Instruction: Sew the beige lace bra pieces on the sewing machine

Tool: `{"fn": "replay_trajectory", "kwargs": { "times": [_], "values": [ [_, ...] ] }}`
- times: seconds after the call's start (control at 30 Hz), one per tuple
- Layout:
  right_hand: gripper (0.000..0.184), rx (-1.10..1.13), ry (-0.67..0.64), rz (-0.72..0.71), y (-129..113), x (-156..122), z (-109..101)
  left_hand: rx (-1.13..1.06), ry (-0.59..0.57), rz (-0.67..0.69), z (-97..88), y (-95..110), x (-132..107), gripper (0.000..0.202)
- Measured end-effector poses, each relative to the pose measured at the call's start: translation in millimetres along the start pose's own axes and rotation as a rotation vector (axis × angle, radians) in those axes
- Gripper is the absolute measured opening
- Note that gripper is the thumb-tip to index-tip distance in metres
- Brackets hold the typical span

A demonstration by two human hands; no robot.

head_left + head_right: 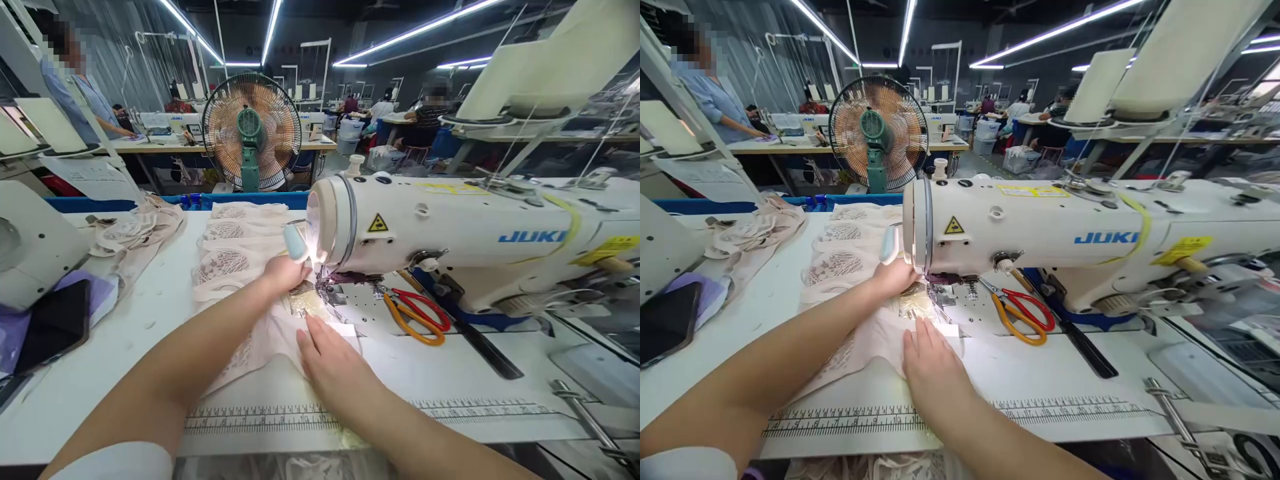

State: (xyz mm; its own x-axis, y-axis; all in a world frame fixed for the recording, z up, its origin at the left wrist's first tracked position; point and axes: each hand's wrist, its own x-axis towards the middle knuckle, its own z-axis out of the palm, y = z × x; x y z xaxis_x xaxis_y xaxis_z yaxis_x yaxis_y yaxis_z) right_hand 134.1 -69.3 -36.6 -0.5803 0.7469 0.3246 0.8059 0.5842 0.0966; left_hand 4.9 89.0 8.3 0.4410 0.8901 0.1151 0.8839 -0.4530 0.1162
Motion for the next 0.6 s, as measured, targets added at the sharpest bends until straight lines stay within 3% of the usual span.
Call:
{"fn": "replay_trajectory", "kwargs": {
  "times": [0.1,0.17,0.23,0.3,0.33,0.4,0.5,0.6],
  "values": [
    [0.034,0.085,-0.034,-0.184,10.8,13.3,-1.9,-0.003,0.013,-0.049,-4.1,-6.1,5.1,0.021],
    [0.034,0.134,-0.045,-0.283,20.1,25.6,-4.7,0.005,0.007,-0.035,-14.1,-5.7,-7.9,0.021],
    [0.031,0.176,-0.037,-0.363,26.4,36.5,-7.1,-0.034,-0.024,0.088,-25.7,-4.6,-34.0,0.023],
    [0.026,0.211,-0.027,-0.415,26.6,42.2,-9.7,-0.165,-0.081,0.356,-34.6,-5.4,-68.2,0.024],
    [0.023,0.220,-0.018,-0.409,24.2,42.2,-11.6,-0.227,-0.101,0.465,-37.1,-6.6,-86.1,0.025],
    [0.018,0.212,0.005,-0.322,15.9,36.1,-16.8,-0.259,-0.094,0.556,-37.7,-9.7,-118.7,0.032],
    [0.024,0.160,0.025,-0.119,3.7,17.6,-25.5,-0.089,-0.067,0.539,-33.7,-10.3,-150.4,0.038],
    [0.025,0.118,0.016,0.009,1.7,2.9,-29.6,0.087,-0.094,0.520,-35.2,-2.2,-157.8,0.037]
  ]
}}
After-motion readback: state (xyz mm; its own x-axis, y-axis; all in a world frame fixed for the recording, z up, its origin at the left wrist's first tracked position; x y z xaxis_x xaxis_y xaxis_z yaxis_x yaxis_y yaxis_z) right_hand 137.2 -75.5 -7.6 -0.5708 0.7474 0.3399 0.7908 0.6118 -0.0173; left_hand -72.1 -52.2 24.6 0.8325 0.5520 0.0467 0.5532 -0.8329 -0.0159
